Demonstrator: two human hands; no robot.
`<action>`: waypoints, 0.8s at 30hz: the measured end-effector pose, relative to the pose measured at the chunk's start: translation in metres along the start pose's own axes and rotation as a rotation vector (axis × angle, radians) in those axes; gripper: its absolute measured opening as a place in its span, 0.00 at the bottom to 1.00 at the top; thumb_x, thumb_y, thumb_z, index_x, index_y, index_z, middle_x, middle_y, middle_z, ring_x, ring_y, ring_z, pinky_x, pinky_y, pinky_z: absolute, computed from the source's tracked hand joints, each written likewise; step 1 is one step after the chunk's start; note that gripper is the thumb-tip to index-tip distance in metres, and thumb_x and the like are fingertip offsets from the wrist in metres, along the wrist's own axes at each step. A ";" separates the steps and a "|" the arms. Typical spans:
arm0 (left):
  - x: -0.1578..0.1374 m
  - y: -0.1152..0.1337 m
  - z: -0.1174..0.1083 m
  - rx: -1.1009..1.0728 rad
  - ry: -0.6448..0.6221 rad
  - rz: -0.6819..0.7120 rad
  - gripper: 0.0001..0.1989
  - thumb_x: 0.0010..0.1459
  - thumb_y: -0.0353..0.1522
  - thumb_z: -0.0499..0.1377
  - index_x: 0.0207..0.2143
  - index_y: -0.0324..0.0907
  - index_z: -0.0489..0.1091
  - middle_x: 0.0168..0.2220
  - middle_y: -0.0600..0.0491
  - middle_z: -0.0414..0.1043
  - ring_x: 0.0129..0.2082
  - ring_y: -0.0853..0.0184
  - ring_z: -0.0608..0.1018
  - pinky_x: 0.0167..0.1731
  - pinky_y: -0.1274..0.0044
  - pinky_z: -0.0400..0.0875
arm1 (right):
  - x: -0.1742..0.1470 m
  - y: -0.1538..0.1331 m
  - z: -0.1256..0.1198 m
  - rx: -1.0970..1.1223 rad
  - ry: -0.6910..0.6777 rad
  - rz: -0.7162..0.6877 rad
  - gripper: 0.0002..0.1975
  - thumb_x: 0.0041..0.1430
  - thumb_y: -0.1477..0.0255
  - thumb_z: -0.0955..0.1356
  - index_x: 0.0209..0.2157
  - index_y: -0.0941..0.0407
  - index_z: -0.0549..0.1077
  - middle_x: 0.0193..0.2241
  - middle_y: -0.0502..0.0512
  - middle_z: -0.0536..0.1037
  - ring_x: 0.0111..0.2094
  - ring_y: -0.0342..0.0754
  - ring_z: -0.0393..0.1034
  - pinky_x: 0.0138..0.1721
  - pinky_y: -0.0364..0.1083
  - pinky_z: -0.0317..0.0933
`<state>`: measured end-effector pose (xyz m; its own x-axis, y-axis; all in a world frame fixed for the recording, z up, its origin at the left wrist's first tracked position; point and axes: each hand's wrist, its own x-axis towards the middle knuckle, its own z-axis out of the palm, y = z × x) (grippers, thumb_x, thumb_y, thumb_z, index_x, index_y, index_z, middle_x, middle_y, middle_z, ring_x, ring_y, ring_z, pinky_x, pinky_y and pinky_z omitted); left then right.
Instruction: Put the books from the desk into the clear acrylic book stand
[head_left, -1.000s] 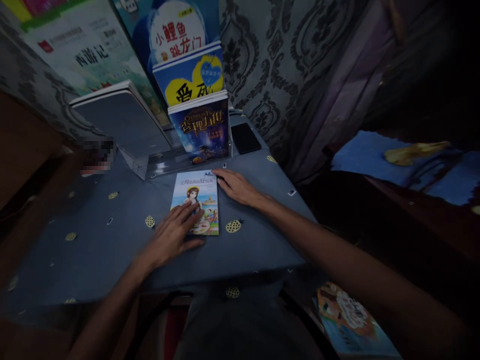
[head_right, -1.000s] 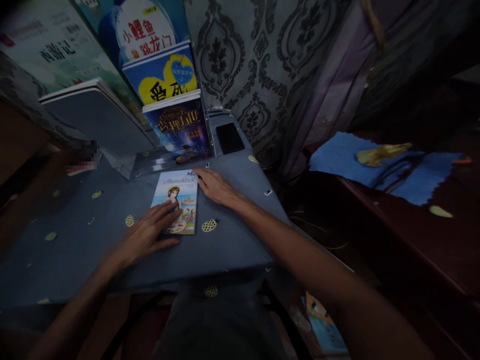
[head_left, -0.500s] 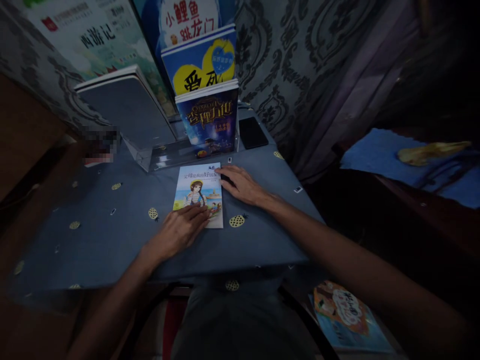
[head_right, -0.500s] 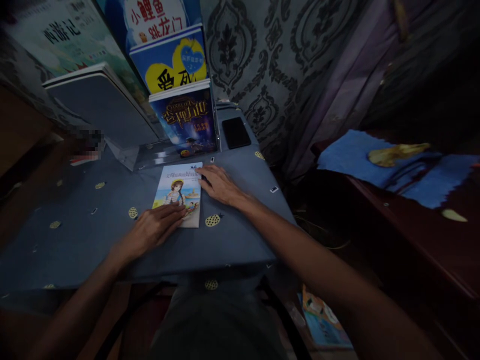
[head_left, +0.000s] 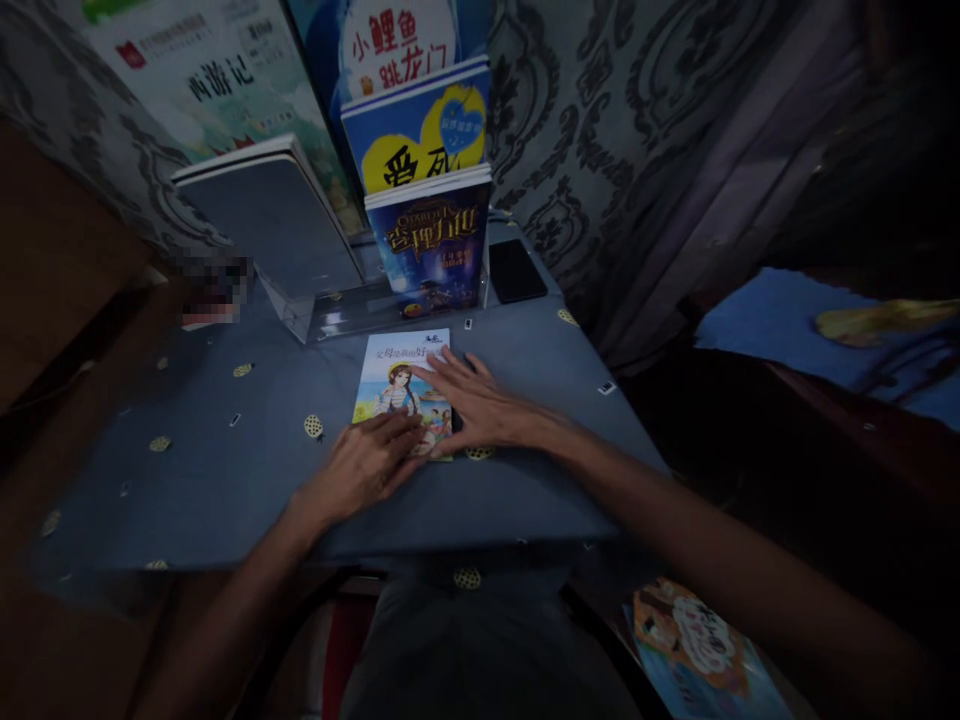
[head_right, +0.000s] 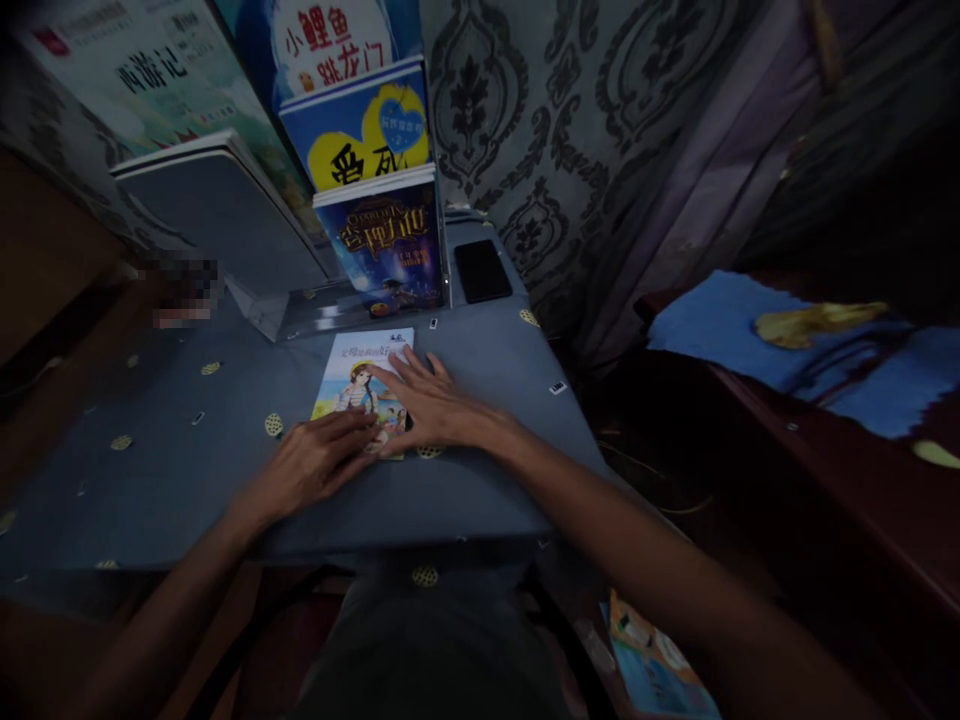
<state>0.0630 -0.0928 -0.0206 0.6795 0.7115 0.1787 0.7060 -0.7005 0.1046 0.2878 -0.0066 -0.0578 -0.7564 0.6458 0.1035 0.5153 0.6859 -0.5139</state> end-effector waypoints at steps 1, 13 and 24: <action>0.000 0.000 0.000 -0.010 -0.001 0.000 0.16 0.70 0.37 0.51 0.51 0.41 0.73 0.53 0.46 0.77 0.56 0.58 0.76 0.52 0.64 0.76 | -0.001 -0.002 0.000 0.000 -0.021 0.000 0.59 0.48 0.41 0.71 0.72 0.50 0.43 0.72 0.66 0.44 0.72 0.69 0.30 0.67 0.70 0.33; 0.012 -0.043 0.011 -0.011 0.049 -0.244 0.21 0.68 0.38 0.52 0.59 0.38 0.67 0.61 0.40 0.68 0.61 0.54 0.71 0.59 0.60 0.69 | 0.004 0.000 -0.003 -0.029 -0.093 0.046 0.60 0.48 0.39 0.70 0.72 0.53 0.42 0.72 0.66 0.41 0.72 0.67 0.29 0.68 0.68 0.31; 0.052 -0.099 0.033 0.010 0.092 -0.469 0.22 0.68 0.36 0.50 0.60 0.33 0.64 0.64 0.34 0.63 0.63 0.55 0.69 0.61 0.64 0.64 | 0.040 0.022 -0.007 -0.151 0.035 0.214 0.51 0.60 0.40 0.57 0.70 0.65 0.49 0.70 0.76 0.47 0.71 0.66 0.40 0.68 0.67 0.35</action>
<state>0.0344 0.0153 -0.0542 0.2672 0.9425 0.2008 0.9343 -0.3044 0.1853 0.2720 0.0370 -0.0590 -0.6105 0.7911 0.0370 0.7184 0.5729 -0.3947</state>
